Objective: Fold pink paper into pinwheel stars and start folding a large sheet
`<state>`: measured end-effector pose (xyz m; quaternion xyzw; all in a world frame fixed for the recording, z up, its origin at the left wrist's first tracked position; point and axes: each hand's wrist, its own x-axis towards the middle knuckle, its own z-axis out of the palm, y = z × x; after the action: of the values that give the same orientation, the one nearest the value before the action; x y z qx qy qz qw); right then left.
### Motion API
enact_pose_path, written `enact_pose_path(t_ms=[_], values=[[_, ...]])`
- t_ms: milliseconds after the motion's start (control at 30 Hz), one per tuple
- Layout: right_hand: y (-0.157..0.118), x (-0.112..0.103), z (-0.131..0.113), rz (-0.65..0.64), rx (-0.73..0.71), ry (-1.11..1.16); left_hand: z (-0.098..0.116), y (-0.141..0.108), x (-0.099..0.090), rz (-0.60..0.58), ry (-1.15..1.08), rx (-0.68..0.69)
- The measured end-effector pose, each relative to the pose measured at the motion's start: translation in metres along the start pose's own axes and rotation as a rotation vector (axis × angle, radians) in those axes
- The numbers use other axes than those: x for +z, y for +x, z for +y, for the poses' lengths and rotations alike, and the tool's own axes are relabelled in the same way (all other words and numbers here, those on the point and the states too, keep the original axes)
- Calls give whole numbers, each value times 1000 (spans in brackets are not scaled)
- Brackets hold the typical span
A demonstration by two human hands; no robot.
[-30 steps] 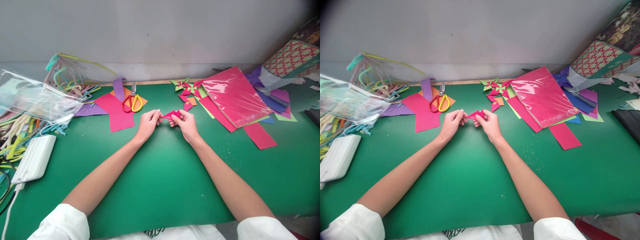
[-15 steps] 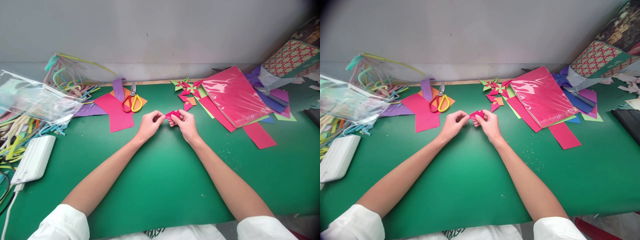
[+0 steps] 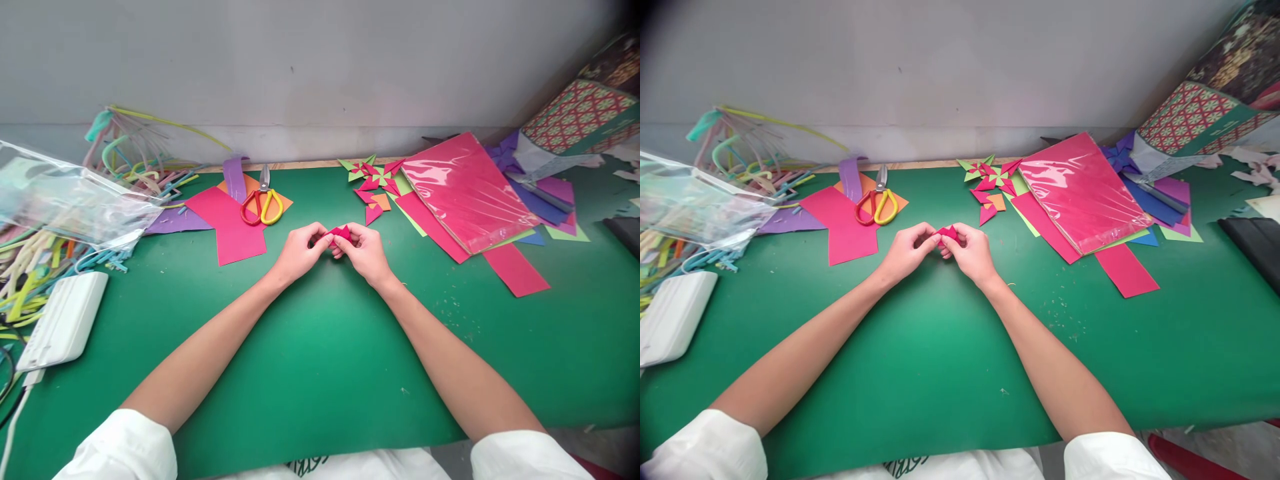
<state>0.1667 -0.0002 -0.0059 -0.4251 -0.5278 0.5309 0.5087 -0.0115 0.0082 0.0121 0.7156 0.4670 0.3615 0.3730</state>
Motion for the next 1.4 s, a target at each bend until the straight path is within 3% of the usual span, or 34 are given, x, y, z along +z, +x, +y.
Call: enact_pose_path(t_ms=[200,500,667,867,1400], values=[[0,1,1,-2,23,7,-2,0,1,-9,72,67],[1,-1,0,44,16,43,-2,-1,0,67,-77,-21],[2,-2,1,67,1,53,-1,0,1,36,-44,-29],[1,-1,0,73,16,56,-3,0,2,79,-38,-35],[-1,0,-2,8,6,26,0,-1,3,56,-34,11]])
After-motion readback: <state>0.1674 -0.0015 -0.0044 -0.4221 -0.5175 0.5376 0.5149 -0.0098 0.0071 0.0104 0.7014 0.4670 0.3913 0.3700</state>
